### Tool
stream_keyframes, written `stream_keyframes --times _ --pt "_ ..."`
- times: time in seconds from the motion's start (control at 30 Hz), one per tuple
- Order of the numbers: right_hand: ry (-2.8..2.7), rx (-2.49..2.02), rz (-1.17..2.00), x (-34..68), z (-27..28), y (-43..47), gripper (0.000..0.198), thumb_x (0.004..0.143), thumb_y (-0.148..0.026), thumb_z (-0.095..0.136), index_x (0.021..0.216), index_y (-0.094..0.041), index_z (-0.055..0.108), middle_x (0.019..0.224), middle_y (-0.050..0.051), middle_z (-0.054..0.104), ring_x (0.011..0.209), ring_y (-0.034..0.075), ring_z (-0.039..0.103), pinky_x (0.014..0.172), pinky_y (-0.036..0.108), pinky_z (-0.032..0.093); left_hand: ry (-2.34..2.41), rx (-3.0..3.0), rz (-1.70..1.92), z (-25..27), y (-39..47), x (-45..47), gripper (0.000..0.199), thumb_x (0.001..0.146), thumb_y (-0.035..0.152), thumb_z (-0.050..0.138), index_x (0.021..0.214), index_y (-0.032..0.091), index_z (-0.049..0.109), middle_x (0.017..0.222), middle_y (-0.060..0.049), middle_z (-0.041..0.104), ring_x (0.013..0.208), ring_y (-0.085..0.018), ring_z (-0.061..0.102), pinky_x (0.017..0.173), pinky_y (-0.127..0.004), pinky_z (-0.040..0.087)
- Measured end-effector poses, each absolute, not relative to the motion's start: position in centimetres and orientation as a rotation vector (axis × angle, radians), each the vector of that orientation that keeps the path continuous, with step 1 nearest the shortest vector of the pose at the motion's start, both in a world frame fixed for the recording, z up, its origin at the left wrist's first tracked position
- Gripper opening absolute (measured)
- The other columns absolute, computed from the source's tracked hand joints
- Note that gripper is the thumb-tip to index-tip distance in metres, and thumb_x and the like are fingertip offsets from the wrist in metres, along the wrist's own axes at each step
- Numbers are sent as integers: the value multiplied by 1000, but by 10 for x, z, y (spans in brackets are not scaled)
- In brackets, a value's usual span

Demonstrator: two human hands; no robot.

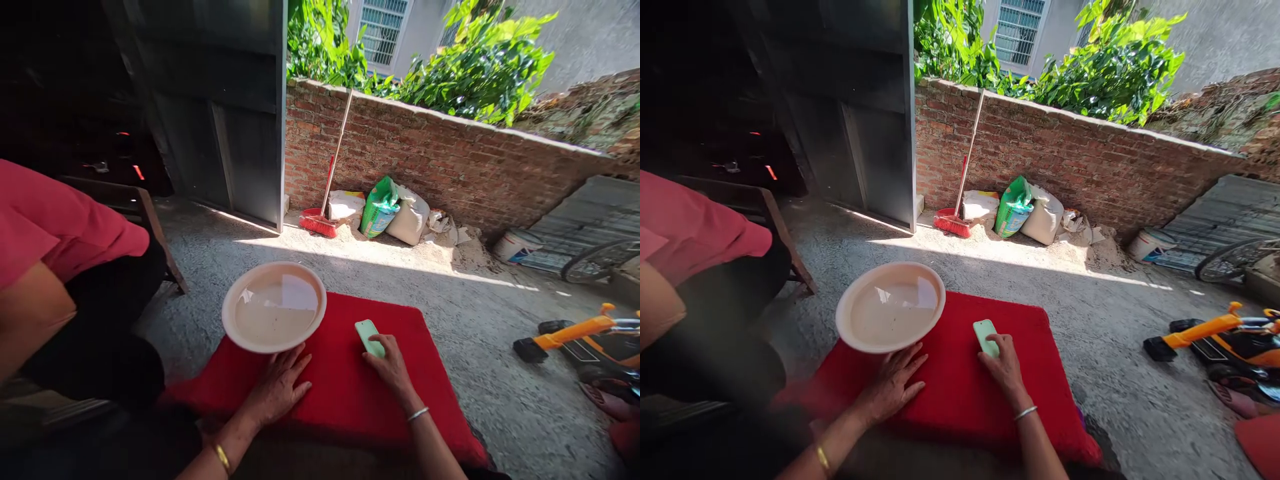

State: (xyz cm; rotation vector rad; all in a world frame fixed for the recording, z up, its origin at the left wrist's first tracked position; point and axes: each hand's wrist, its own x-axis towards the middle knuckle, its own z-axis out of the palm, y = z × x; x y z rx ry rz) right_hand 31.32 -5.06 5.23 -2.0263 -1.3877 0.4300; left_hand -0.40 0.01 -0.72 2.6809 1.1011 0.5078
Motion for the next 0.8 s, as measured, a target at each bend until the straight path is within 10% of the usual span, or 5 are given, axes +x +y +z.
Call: stream_keyframes --times 0.33,0.6,0.8 --pt "-686 -2571 267 377 88 -10 54 83 -43 55 126 -10 59 122 25 53 104 37 63 82 46 49 1104 2659 475 -8 0 -6 55 92 43 61 145 33 51 158 -5 42 142 -29 41 117 -51 35" --pt "-1451 -2076 583 280 59 9 40 56 -25 81 95 -33 74 102 -3 64 95 18 64 82 25 48 1104 2682 450 -9 -1 -7 58 92 43 61 148 32 48 159 -6 41 142 -30 42 116 -51 35" --pt "-777 -2414 223 390 91 0 46 78 -39 61 116 -14 65 110 17 62 101 34 62 82 43 49 1104 2671 498 -14 -3 -6 57 92 42 61 147 33 49 159 -5 41 143 -29 41 116 -49 35"
